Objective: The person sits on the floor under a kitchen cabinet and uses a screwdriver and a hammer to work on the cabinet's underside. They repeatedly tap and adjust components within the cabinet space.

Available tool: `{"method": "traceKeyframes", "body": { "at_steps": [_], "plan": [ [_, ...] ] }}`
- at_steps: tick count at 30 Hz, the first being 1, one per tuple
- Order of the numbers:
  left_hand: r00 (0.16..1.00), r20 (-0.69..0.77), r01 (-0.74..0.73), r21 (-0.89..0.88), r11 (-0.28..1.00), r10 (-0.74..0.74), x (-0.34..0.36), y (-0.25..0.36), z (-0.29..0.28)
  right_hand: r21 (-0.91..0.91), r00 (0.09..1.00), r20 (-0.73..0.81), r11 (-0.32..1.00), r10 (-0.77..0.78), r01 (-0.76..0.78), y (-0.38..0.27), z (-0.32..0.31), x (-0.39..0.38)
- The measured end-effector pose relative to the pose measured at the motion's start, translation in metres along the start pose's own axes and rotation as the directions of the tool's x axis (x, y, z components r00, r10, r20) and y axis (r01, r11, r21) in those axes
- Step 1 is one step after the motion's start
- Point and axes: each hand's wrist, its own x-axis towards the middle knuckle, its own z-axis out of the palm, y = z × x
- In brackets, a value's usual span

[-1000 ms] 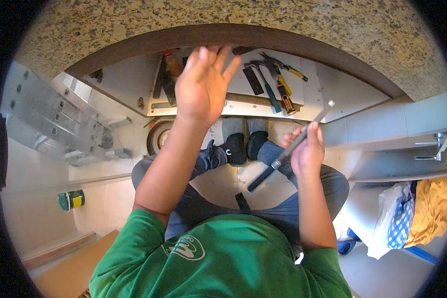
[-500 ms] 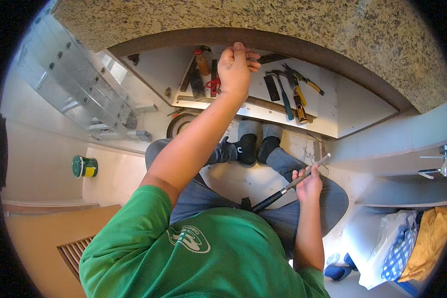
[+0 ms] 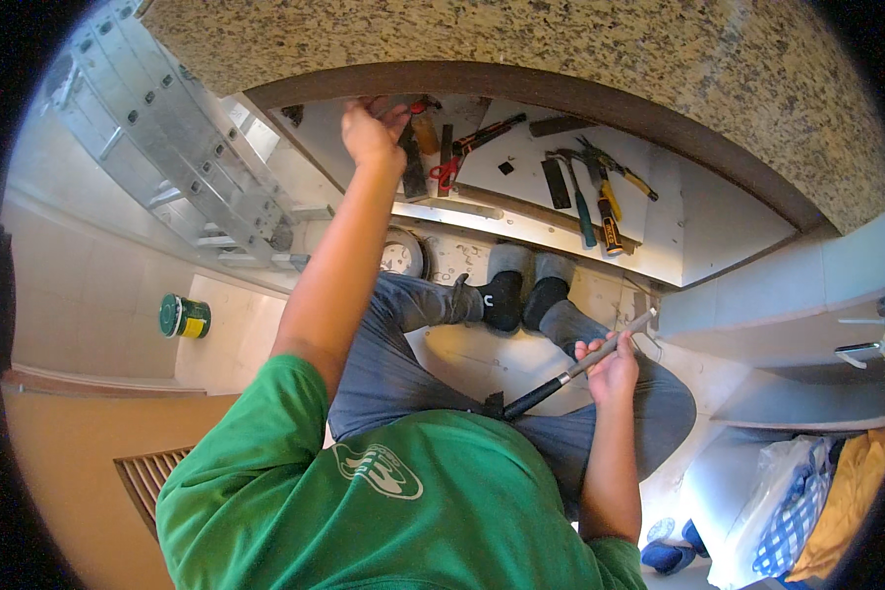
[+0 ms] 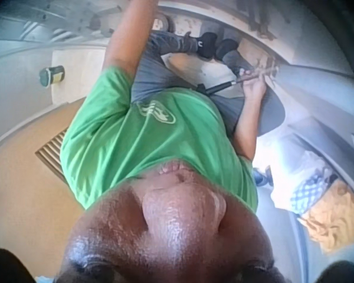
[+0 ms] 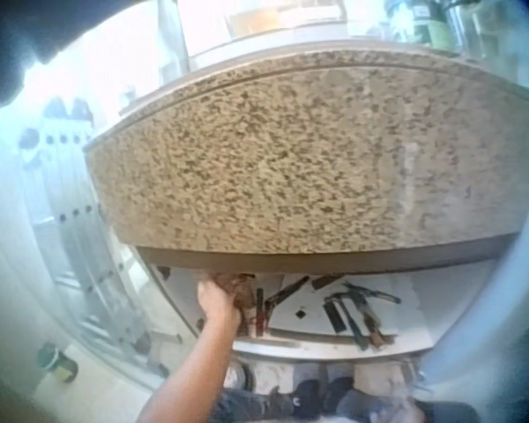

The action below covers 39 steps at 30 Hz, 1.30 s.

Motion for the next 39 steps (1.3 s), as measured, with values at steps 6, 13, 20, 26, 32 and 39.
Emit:
{"method": "traceKeyframes", "body": {
  "at_steps": [6,13,20,26,32,39],
  "plan": [
    [0.978,0.117,0.195,-0.224,0.955,-0.172,-0.06,-0.029,0.056,0.012,0.997,0.075,1.0,0.02,-0.021,0.008,0.002,0.005],
    [0.993,-0.035,0.101,-0.247,0.964,-0.113,-0.065,-0.026,0.076,0.018,0.998,0.066,1.0,0.013,-0.015,0.01,-0.006,0.005],
    [0.985,-0.15,0.034,-0.33,0.943,-0.087,-0.011,-0.013,0.04,0.012,0.998,0.069,1.0,0.008,-0.009,0.009,-0.005,0.005],
    [0.992,-0.114,-0.002,-0.39,0.921,-0.046,0.048,0.039,0.001,0.004,0.995,0.097,1.0,0.004,-0.005,0.008,-0.002,0.006],
    [0.991,-0.03,0.093,-0.525,0.846,-0.127,0.008,0.016,0.046,-0.006,0.991,0.135,1.0,0.008,-0.007,0.009,0.0,0.009],
    [0.921,0.055,0.366,-0.452,0.814,-0.384,-0.07,-0.033,0.1,-0.011,0.999,0.046,1.0,0.018,-0.017,0.017,-0.014,0.016]
  ]
}}
